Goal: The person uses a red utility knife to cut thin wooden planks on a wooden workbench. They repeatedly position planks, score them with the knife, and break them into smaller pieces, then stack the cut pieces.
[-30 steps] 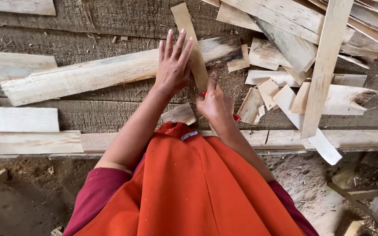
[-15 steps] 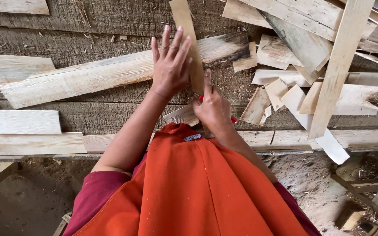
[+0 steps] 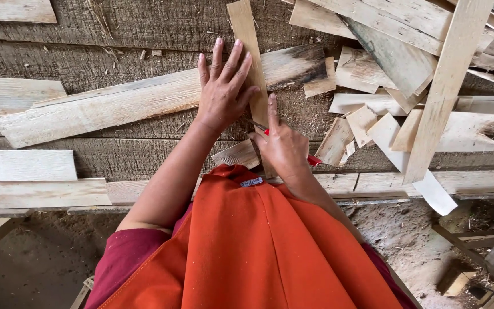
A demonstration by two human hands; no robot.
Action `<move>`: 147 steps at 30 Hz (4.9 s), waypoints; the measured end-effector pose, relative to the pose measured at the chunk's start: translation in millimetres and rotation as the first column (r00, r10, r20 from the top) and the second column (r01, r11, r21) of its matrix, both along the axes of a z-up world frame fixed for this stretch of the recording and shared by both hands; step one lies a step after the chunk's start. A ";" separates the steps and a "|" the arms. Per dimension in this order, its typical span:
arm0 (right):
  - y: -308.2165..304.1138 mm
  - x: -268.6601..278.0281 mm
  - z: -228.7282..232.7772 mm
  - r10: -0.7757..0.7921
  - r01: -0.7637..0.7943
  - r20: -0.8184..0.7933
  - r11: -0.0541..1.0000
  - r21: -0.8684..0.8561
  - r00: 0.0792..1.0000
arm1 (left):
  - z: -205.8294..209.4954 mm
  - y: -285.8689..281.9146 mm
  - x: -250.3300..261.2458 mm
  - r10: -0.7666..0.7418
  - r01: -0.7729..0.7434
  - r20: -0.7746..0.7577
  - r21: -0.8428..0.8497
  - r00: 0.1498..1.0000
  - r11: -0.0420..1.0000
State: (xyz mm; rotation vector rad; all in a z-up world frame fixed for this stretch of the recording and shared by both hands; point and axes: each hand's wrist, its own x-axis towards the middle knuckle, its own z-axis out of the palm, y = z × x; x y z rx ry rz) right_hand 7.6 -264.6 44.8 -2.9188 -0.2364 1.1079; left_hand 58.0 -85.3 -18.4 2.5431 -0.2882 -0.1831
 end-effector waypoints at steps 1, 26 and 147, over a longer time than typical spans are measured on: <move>-2.2 2.5 1.8 0.001 -0.001 -0.003 1.000 -0.001 1.000 | -1.0 0.0 0.7 0.001 -0.001 -0.003 -0.001 1.000 1.000; 11.7 81.8 -18.4 -0.095 0.036 0.265 0.975 0.220 0.960 | 11.4 0.6 4.7 -0.059 0.070 -0.100 0.115 0.993 0.991; -25.3 98.3 72.7 -0.592 0.520 0.211 0.794 0.315 0.778 | 22.0 -5.8 13.6 -0.038 0.064 -0.309 0.074 0.950 0.995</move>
